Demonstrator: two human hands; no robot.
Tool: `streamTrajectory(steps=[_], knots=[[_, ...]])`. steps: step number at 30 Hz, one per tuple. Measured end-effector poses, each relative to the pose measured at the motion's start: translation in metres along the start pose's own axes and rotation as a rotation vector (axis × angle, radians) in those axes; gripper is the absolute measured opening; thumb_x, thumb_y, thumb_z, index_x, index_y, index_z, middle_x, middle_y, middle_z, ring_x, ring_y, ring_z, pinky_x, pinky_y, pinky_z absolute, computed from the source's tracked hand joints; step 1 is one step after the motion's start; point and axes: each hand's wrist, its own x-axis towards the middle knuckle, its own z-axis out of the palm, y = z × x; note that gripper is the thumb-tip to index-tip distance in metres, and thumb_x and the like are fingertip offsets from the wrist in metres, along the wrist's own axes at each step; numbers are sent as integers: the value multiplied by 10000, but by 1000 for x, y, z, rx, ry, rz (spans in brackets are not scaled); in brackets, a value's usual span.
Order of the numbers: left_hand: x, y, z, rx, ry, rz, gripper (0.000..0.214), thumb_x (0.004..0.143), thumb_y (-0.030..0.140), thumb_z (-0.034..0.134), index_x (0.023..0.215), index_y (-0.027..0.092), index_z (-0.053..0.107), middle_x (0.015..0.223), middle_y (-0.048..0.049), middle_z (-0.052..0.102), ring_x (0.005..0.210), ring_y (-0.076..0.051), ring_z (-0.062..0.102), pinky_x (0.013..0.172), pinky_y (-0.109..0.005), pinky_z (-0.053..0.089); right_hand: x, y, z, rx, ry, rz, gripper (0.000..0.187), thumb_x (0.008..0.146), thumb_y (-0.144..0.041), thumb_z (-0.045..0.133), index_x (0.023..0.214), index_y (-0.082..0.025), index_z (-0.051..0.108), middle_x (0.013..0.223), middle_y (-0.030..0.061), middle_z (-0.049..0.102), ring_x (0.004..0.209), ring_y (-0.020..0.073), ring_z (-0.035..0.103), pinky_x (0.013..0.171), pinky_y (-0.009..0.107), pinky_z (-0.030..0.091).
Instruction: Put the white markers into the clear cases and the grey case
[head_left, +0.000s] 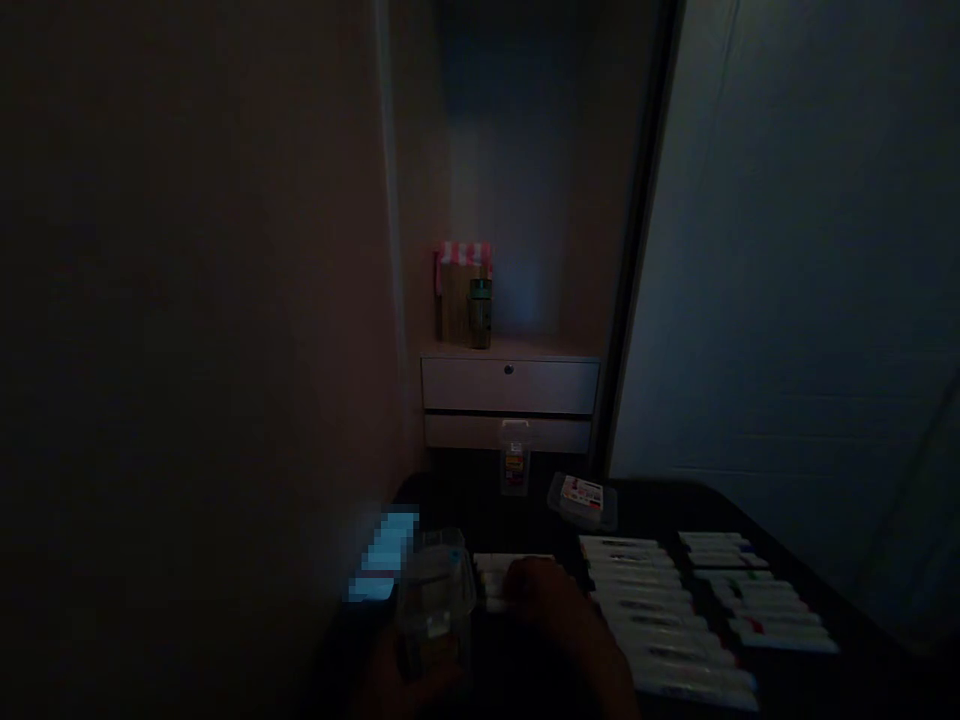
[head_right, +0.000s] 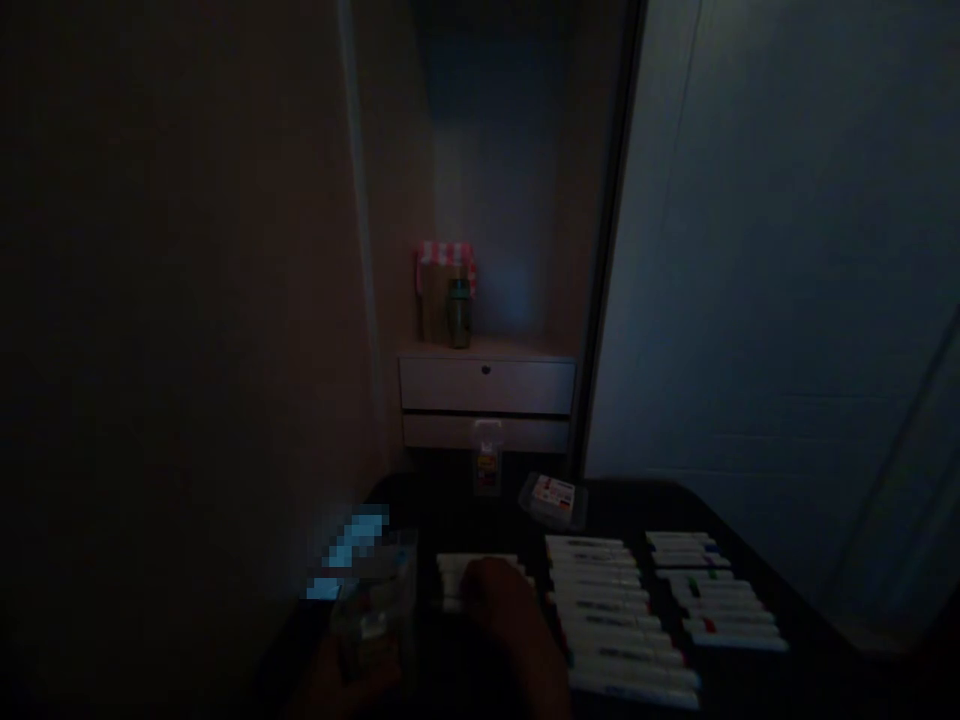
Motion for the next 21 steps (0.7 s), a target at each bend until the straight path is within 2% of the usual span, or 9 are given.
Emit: streamTrajectory(steps=[5,8,12,13,18,21], knots=[[-2,5,3,-19,17,24,842,351,441,966,1093,143,703,1132,-190,786,1128,-439,713,969,-493,571,-7,-11,-4,-28,-60,19,303,795,-90,673,1055,-211,771,1118,86,773,1038,234,712,814,266,453],[-4,6,2,-4,7,36,849,392,463,955,1130,133,695,1151,-186,784,1124,-432,717,962,-491,577,-11,-20,-9,-80,-79,22,326,792,-83,680,1082,-207,762,1139,97,767,1066,246,702,818,276,439],[-6,7,4,-28,-57,102,794,439,445,956,1127,137,706,1164,-177,786,1104,-413,730,940,-484,598,-15,-29,-12,-119,-98,39,262,827,-116,682,1057,-210,765,1122,97,772,1037,254,707,791,290,427],[-6,7,4,-37,-67,116,777,486,448,948,1160,151,700,1193,-162,781,1120,-399,728,951,-479,598,-15,-30,-12,-130,-108,37,256,834,-124,685,1065,-204,761,1132,102,768,1043,257,705,789,293,425],[-4,2,3,-39,-68,153,819,506,388,964,1241,180,671,1194,-122,788,1139,-387,729,982,-480,600,-15,-27,-9,-177,-119,1,251,859,-139,684,1100,-185,737,1158,113,743,1065,259,688,813,300,427],[-4,2,2,-17,-58,131,816,496,396,974,1218,160,675,1183,-143,788,1145,-399,723,998,-495,587,-13,-22,-9,-147,-73,-18,196,880,-174,678,1067,-178,738,1143,110,728,1046,255,686,821,303,439]])
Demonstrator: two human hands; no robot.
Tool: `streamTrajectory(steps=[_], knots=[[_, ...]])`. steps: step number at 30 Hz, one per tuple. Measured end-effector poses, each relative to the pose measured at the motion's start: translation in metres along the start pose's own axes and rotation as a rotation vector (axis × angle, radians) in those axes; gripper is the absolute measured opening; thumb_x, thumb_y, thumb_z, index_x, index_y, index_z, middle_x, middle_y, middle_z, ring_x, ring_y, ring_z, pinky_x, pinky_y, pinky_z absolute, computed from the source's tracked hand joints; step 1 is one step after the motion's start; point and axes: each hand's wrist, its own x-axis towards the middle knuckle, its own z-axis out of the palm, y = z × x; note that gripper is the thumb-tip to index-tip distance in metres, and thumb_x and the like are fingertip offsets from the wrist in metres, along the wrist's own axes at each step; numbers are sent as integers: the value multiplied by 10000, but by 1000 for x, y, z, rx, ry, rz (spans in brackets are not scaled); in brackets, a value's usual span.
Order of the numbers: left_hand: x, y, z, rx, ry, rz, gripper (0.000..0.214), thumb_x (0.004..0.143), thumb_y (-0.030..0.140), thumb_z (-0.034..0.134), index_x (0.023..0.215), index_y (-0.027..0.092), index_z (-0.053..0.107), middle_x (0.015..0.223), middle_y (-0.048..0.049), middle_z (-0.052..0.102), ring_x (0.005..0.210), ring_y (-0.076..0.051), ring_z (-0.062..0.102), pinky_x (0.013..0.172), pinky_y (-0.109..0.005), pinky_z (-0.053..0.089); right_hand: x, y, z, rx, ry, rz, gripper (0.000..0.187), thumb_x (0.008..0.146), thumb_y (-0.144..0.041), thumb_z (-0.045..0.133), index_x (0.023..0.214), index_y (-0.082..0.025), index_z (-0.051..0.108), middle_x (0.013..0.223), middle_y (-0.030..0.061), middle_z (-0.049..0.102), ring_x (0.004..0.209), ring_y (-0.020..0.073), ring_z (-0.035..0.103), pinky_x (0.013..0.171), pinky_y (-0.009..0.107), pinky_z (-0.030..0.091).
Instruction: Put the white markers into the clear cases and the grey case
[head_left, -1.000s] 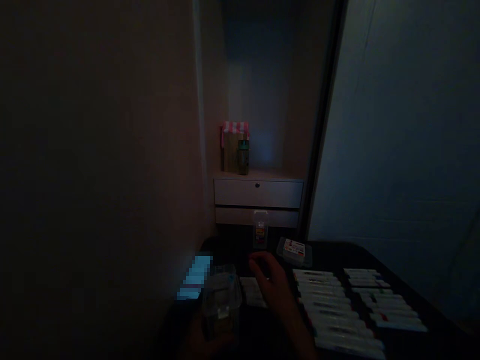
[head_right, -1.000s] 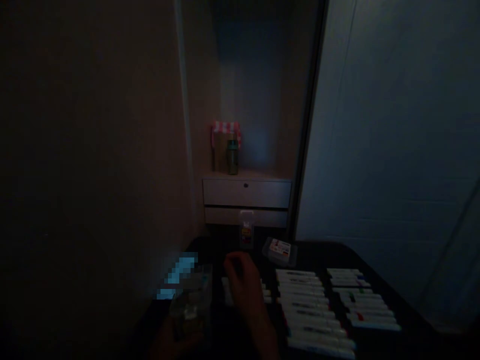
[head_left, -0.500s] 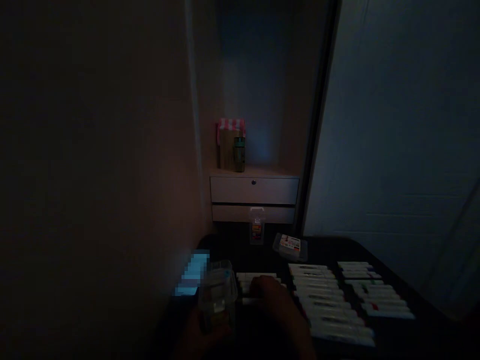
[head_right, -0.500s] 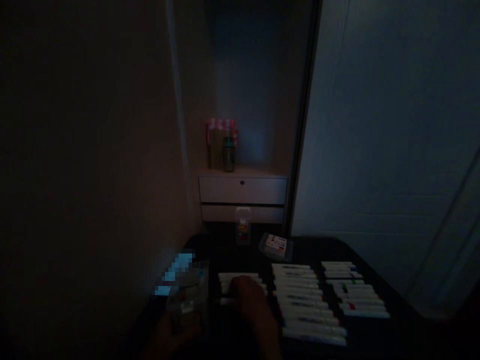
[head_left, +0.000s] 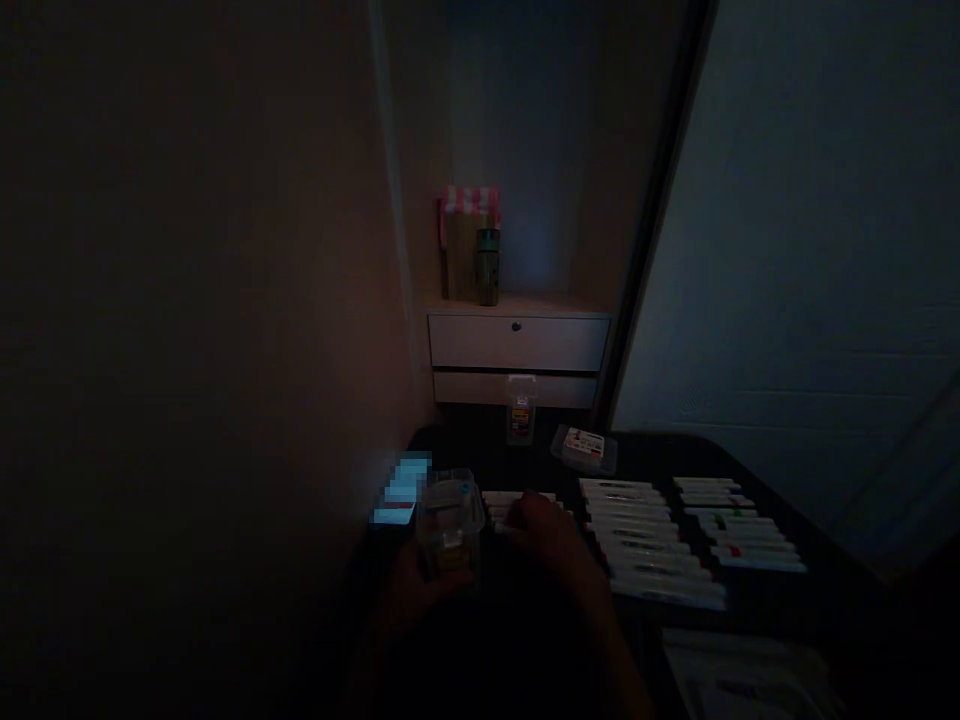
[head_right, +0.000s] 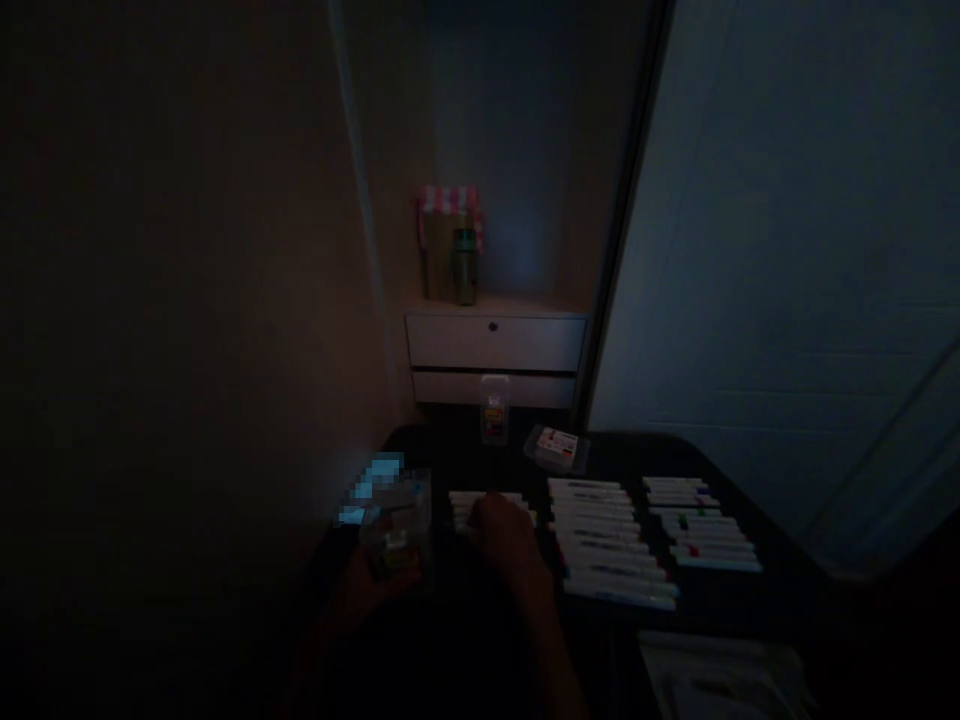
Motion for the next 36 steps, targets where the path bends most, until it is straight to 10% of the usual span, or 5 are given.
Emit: streamTrajectory(steps=[9,18,28,36], knots=[[-3,4,1,-61,-58,-18,832,507,406,990,1230,148,670,1186,-157,782,1148,-390,723,1000,-489,578,-3,7,-31,511,352,-245,164,948,-321,643,1030,-198,713,1028,50,679,903,187,655,822,309,504],[-5,7,0,-18,-15,-20,791,498,376,991,1178,134,669,1191,-168,778,1140,-394,724,991,-485,582,-35,-48,-65,1017,729,-225,343,913,-392,727,1221,-251,671,1072,49,746,927,204,694,806,326,560],[-4,4,0,-36,-58,39,717,557,308,946,1201,164,666,1163,-123,795,1104,-363,742,963,-469,590,-24,-80,-39,873,537,-357,204,934,-279,701,1129,-221,724,949,26,743,836,180,686,782,303,536],[-4,12,2,-64,-70,67,748,513,311,950,1184,144,665,1153,-155,791,1096,-384,738,960,-478,579,-14,-92,-13,763,531,-382,196,851,-239,799,1041,-283,780,1259,63,645,1228,258,574,1078,436,458]])
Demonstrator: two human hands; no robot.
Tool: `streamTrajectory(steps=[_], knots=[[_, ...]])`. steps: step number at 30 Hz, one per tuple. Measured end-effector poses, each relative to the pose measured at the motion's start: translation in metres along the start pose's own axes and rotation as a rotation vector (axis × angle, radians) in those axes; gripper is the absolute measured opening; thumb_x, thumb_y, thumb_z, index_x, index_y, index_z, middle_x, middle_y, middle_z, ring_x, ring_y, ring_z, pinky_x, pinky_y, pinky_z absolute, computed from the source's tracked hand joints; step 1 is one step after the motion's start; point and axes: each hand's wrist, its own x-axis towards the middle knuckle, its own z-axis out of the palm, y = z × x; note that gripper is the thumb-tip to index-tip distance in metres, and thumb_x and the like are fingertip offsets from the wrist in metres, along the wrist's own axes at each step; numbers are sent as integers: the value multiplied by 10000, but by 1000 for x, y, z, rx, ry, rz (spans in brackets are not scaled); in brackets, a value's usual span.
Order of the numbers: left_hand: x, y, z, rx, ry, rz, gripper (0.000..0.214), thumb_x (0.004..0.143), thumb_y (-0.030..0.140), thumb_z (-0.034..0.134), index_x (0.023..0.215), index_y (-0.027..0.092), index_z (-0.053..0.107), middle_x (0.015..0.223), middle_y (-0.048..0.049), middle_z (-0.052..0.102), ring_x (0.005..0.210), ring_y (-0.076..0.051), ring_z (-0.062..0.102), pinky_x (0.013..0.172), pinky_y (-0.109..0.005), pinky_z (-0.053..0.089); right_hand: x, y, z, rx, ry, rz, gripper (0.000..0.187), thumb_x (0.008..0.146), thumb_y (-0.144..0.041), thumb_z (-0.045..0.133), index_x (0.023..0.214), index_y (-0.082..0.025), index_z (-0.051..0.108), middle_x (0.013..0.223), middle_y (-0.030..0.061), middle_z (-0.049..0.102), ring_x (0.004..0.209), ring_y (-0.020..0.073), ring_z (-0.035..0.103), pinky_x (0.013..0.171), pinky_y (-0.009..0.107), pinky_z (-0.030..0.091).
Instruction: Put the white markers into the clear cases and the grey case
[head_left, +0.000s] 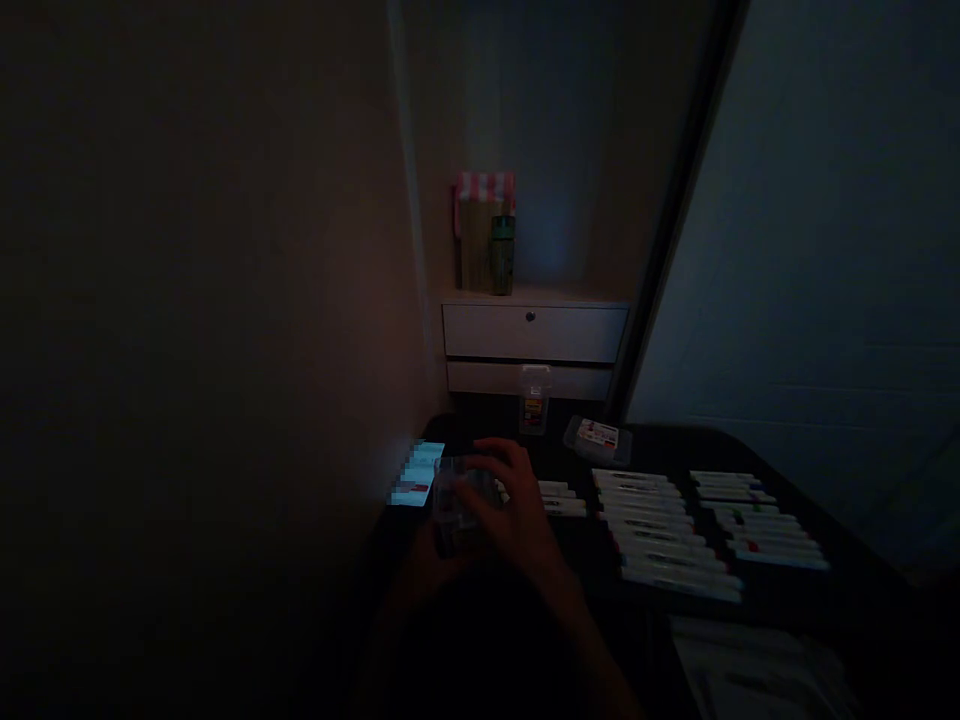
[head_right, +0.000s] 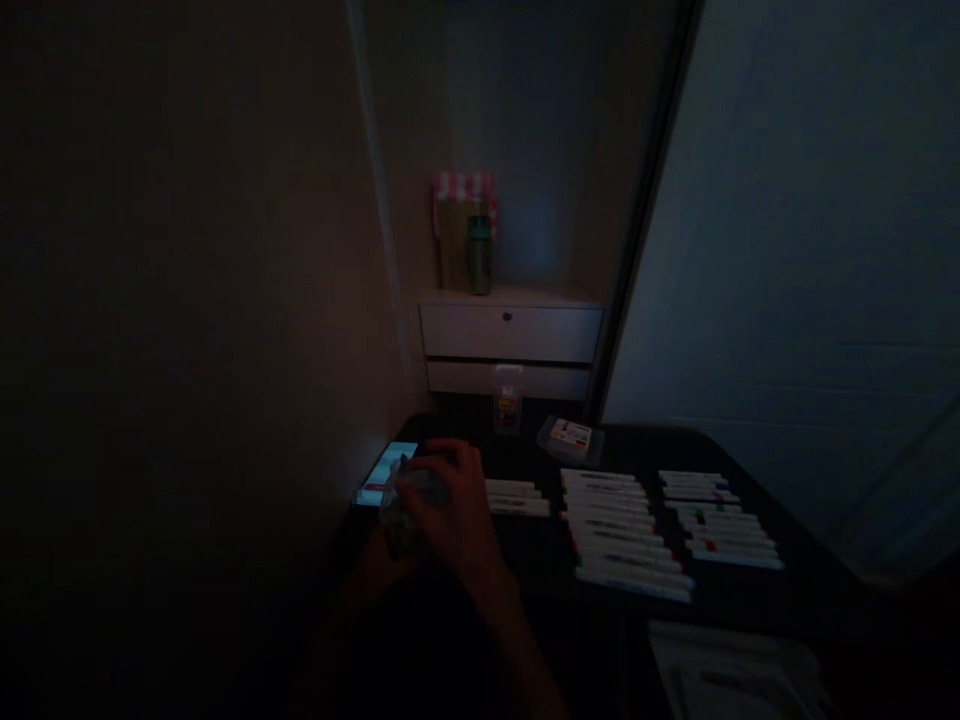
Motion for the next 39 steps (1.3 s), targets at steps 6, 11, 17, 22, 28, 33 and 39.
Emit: streamTrajectory(steps=[6,11,17,22,28,33,39], knots=[[-1,3,1,-21,12,13,816,499,365,950,1222,128,654,1195,-178,773,1133,-394,724,985,-481,574,-3,4,16,28,1,133,182,822,-248,821,998,-294,802,1342,68,585,1297,282,529,1139,478,413],[-3,5,0,22,19,-7,805,516,334,941,1241,136,651,1195,-160,780,1130,-386,727,974,-465,583,-4,9,17,16,-34,197,149,822,-249,819,967,-285,813,1328,75,587,1296,287,526,1151,482,399],[-2,6,0,36,-2,-15,759,537,330,941,1225,145,679,1187,-153,783,1123,-379,729,966,-451,583,-4,12,17,2,-60,195,113,835,-259,811,946,-279,817,1318,76,597,1286,278,528,1146,470,397],[0,5,0,-10,-28,10,763,511,305,938,1204,129,673,1161,-163,786,1105,-379,731,956,-443,577,-3,11,17,3,-67,205,122,817,-237,826,927,-289,817,1275,61,625,1261,267,541,1126,451,407],[-1,3,0,-4,-2,22,756,524,325,931,1207,140,667,1172,-147,782,1121,-374,721,959,-439,571,-1,8,14,9,-90,195,115,821,-235,832,927,-280,818,1242,60,642,1240,255,552,1104,427,416],[1,-1,-1,-5,21,3,802,501,328,955,1218,137,649,1177,-158,774,1105,-377,726,952,-453,572,-1,9,14,-6,-101,177,114,823,-243,833,929,-283,817,1213,55,652,1228,256,557,1101,437,417],[0,-1,-2,4,-7,3,747,558,310,936,1226,145,645,1197,-153,775,1120,-366,730,969,-459,574,-1,3,7,37,-34,78,167,857,-309,794,1022,-286,779,1246,55,639,1222,248,577,1082,427,446]])
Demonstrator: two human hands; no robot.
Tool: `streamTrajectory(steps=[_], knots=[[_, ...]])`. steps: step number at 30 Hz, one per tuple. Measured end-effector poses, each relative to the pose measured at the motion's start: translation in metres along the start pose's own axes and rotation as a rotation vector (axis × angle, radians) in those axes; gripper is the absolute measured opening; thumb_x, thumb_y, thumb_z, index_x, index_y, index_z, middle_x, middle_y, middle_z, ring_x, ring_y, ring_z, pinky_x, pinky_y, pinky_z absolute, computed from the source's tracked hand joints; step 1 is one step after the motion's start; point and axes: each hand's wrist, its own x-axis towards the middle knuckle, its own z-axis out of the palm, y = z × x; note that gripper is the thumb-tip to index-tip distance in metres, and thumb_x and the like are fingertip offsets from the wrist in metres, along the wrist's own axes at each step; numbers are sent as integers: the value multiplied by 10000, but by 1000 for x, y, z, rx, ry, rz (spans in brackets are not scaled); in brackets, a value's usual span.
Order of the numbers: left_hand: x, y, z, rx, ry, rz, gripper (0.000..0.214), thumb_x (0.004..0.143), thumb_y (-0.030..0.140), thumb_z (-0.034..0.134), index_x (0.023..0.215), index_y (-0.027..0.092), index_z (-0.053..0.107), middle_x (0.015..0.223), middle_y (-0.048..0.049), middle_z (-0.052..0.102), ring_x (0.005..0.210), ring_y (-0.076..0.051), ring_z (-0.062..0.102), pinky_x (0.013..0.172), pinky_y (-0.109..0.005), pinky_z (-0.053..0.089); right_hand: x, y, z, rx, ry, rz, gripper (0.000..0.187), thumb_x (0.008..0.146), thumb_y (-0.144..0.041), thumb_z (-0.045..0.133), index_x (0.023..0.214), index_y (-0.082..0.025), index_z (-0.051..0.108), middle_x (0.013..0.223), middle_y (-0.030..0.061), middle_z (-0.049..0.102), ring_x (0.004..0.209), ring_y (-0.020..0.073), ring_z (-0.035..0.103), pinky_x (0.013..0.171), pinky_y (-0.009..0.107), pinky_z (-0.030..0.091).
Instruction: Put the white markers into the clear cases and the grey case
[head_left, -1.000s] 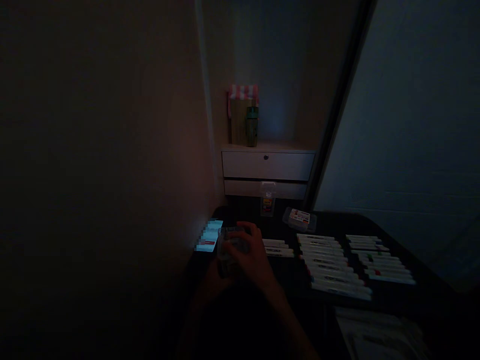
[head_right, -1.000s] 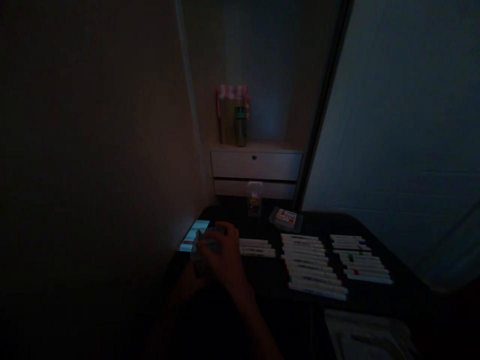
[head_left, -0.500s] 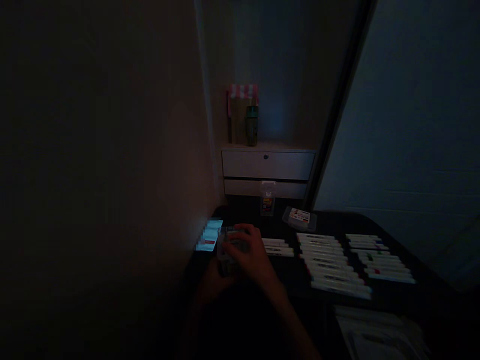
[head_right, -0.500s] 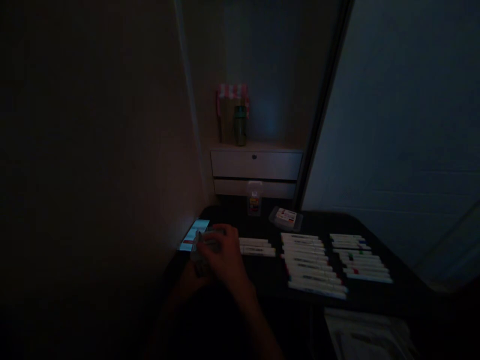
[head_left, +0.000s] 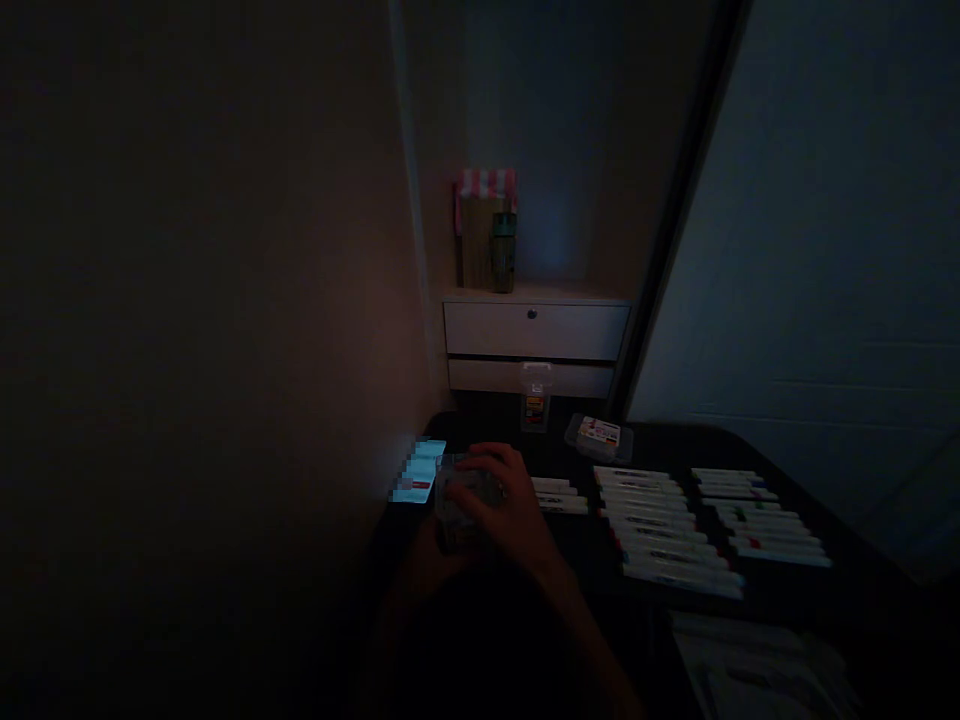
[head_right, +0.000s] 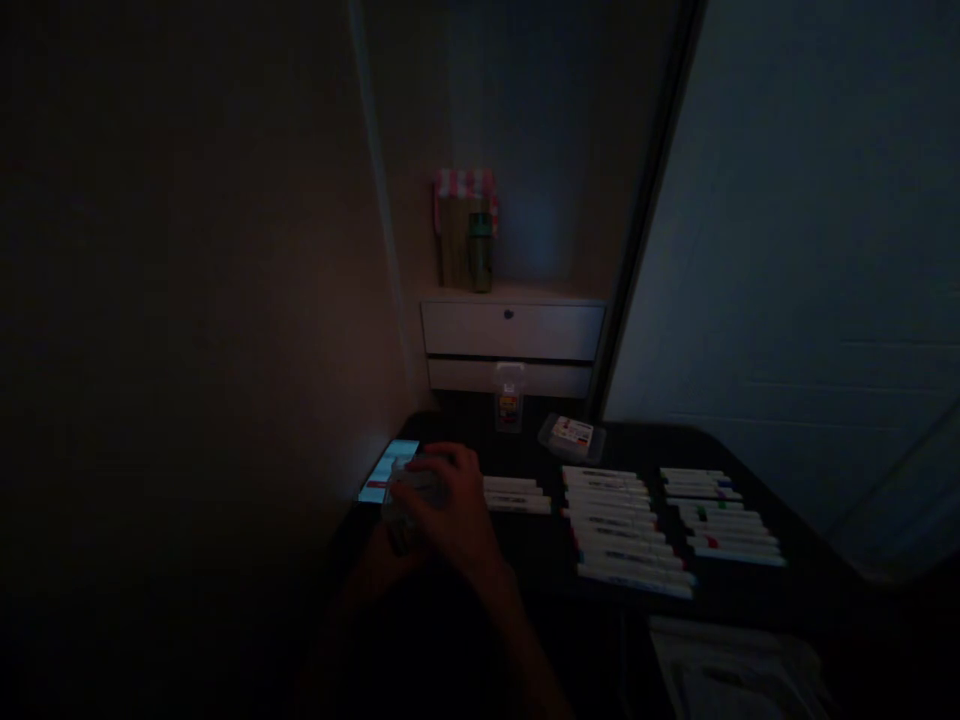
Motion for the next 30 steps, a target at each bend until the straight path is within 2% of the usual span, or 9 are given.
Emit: streamTrajectory(steps=[4,6,8,10,13,18,21,24,30], knots=[[-2,3,0,61,36,-35,701,534,286,949,1170,170,680,1167,-128,793,1109,-361,738,978,-467,581,7,6,-19,-91,229,-91,137,971,-324,625,971,-245,737,1090,67,678,1123,244,603,1021,418,457],[-2,0,-1,72,48,-39,676,533,300,959,1144,185,695,1157,-119,797,1105,-357,741,976,-470,587,10,19,-31,-201,267,-61,188,998,-315,561,950,-229,722,1017,71,692,1052,250,616,974,421,464],[-1,-5,-2,70,58,-39,682,520,327,976,1129,184,702,1144,-123,800,1097,-362,745,977,-485,587,11,38,-43,-337,202,-5,179,984,-288,563,974,-223,729,1027,84,707,1043,265,617,964,433,461],[1,-11,-3,57,57,-37,709,508,351,989,1129,168,701,1134,-137,800,1091,-371,747,978,-504,586,9,57,-52,-480,83,54,158,938,-243,618,1030,-217,744,1109,104,708,1121,294,592,1002,456,446],[2,-14,-4,66,65,-22,736,504,364,991,1145,154,695,1166,-156,789,1121,-381,734,997,-512,576,3,80,-59,-641,-106,136,252,867,-161,684,1102,-212,758,1214,122,693,1189,323,569,1013,456,441],[0,-4,-2,114,63,-48,664,531,325,970,1121,176,704,1149,-124,800,1104,-361,743,981,-474,593,-3,97,-57,-649,-343,165,269,856,-104,670,1090,-194,767,1153,110,717,1140,279,631,988,365,457],[-2,1,-1,106,53,-52,660,539,313,959,1131,180,699,1124,-116,807,1073,-355,755,948,-463,609,-6,104,-53,-625,-401,177,240,865,-98,648,1060,-174,768,1110,117,726,1057,249,675,938,326,475],[-3,1,0,99,58,-32,643,537,316,958,1112,182,705,1126,-119,806,1085,-360,749,958,-471,603,-9,107,-51,-602,-413,177,289,835,-63,642,1071,-186,755,1122,103,732,1058,237,682,930,311,476],[-3,4,0,87,101,-73,677,477,295,982,1085,177,709,1106,-115,811,1094,-372,746,972,-486,596,-10,101,-49,-601,-450,228,336,808,-47,634,1090,-190,745,1112,96,750,1057,252,686,905,320,478]])
